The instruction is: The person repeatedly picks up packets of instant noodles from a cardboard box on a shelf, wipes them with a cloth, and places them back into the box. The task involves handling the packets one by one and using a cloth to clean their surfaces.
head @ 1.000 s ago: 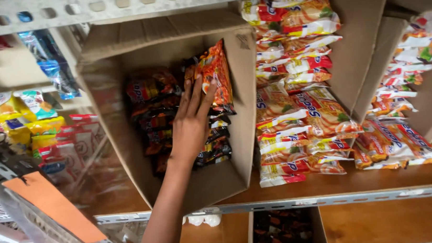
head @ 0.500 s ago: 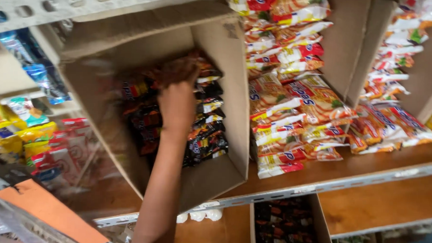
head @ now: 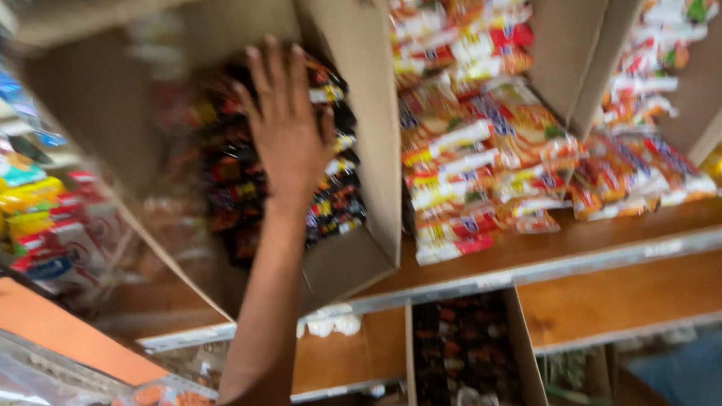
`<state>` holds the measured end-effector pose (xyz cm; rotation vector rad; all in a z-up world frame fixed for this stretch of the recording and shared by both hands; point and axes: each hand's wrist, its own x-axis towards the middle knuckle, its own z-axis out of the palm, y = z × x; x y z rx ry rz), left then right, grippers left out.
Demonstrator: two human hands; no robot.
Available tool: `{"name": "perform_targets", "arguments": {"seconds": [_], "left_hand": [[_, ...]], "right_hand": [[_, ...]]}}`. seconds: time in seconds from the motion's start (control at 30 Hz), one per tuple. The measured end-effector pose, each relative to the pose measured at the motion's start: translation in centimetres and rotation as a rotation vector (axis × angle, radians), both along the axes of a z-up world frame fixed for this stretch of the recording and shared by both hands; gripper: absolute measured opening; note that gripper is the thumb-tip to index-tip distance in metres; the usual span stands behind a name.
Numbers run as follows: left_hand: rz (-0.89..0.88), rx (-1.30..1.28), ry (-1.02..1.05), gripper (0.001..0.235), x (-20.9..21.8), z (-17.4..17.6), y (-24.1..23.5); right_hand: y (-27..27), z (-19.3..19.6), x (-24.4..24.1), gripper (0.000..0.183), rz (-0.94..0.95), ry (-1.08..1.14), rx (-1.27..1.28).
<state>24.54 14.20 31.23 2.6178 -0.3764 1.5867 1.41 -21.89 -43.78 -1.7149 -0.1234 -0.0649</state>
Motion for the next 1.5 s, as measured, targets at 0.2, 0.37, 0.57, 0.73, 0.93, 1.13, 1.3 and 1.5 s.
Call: {"name": "perform_targets", "arguments": {"seconds": [0.2, 0.37, 0.57, 0.73, 0.93, 1.13, 1.3, 1.5], "left_hand": [[-0.095, -0.109, 0.082, 0.069, -5.9, -3.5, -0.5], [-0.065, -0.183, 0.13, 0.024, -14.8, -13.5, -6.2], [-0.57, -0.246, 0.638, 0.025, -21.0, -32.7, -15.8], [-0.611, -0.333, 0.914, 0.033, -15.9, -40.1, -20.2], [-0.523, -0.295, 0.804, 0.047, -4.8, -44.4, -25.4], [-0.347, -0.139, 0.774, 0.032, 3.2, -52.0, -27.4], [-0.493, -0.319, 0.865, 0.03, 1.1, -49.8, -27.3], [-0.47, -0.077, 0.574, 0.021, -6.9, -40.4, -28.3]], "right_hand": [[5.3, 35.2, -6.1, 0.034, -0.132, 0.242, 0.0], [3.0, 38.0, -4.6, 0.03, -0.211, 0.487, -0.043], [-1.9, 36.9, -3.1, 0.027, -0.228, 0.371, -0.258], [-4.4, 38.4, -2.3, 0.03, -0.222, 0.263, -0.242], [-7.2, 40.1, -2.7, 0.027, -0.138, 0.329, -0.182], [-11.4, 42.6, -5.3, 0.025, -0.213, 0.296, -0.179], [-15.5, 40.7, -6.7, 0.027, -0.367, 0.273, -0.146], [-18.3, 40.5, -7.9, 0.026, -0.486, 0.147, -0.173]]}}
